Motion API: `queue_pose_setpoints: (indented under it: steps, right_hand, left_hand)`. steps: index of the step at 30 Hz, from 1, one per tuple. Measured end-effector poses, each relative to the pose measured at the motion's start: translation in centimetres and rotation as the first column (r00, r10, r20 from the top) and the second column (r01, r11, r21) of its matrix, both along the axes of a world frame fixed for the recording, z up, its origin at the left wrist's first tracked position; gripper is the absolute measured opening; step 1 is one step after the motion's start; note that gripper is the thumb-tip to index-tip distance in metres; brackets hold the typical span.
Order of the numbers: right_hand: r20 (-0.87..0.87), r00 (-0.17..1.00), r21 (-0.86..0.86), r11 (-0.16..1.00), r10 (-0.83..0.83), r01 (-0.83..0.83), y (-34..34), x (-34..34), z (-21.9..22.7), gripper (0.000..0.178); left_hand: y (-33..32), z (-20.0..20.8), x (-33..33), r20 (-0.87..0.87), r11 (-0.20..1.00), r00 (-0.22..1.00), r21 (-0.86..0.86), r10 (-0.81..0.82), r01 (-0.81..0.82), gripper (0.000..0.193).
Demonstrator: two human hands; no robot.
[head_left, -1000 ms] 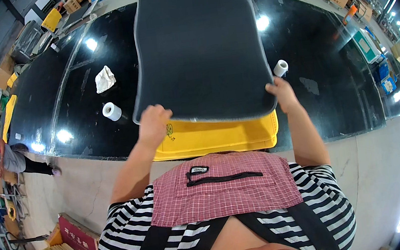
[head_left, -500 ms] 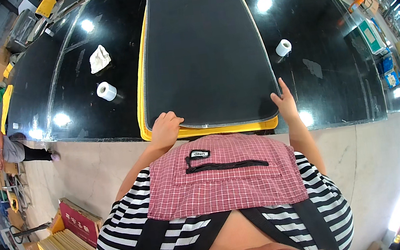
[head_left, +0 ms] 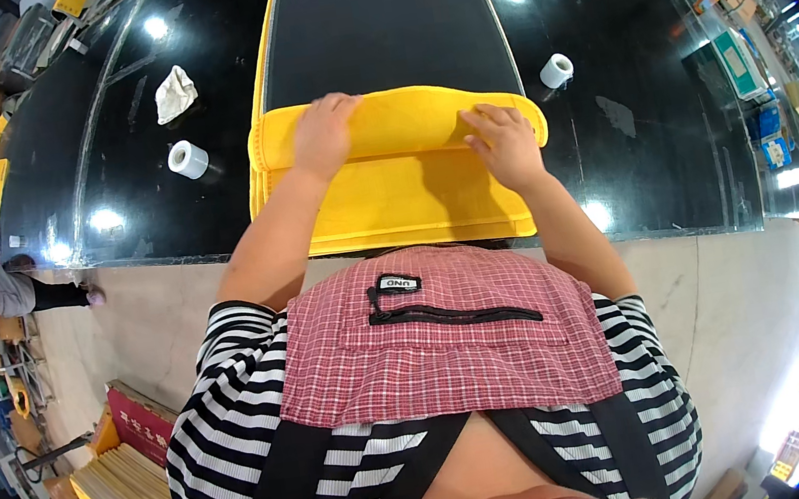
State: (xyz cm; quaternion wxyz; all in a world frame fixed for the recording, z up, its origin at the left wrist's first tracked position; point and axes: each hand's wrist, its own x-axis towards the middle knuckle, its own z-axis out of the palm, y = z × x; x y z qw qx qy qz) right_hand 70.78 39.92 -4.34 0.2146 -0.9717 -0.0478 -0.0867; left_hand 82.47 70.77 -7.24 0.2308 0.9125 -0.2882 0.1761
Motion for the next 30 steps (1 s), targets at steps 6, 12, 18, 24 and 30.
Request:
queue_pose_setpoints:
  steps: [6,12,18,24,30]
  right_hand:
    - [0.1,0.985,-0.19,0.975,0.137,-0.116,1.3,0.8,-2.5,0.049]
    - [0.05,0.97,-0.242,0.945,0.238,-0.219,3.7,-1.8,-2.1,0.043]
    - [0.158,0.964,-0.094,0.975,0.215,-0.202,3.7,-4.8,-4.6,0.041]
    - [0.182,0.959,-0.074,0.975,0.218,-0.208,3.9,-5.7,-5.3,0.034]
    - [0.197,0.945,-0.016,0.965,0.261,-0.263,3.7,-6.6,-5.5,0.025]
  left_hand:
    - [-1.5,-1.5,-4.5,0.043,0.996,0.999,0.091,-0.026,0.022,0.035]
    - [-0.6,-2.7,-9.1,-0.009,0.981,0.994,0.159,-0.113,0.113,0.036]
    - [0.0,-2.2,-12.3,-0.039,0.992,0.995,0.09,-0.09,0.094,0.037]
    - [0.3,-3.3,-13.3,-0.022,0.992,0.997,0.103,-0.074,0.076,0.033]
    - [0.9,-4.3,-14.3,-0.003,0.992,0.996,0.089,-0.092,0.092,0.025]
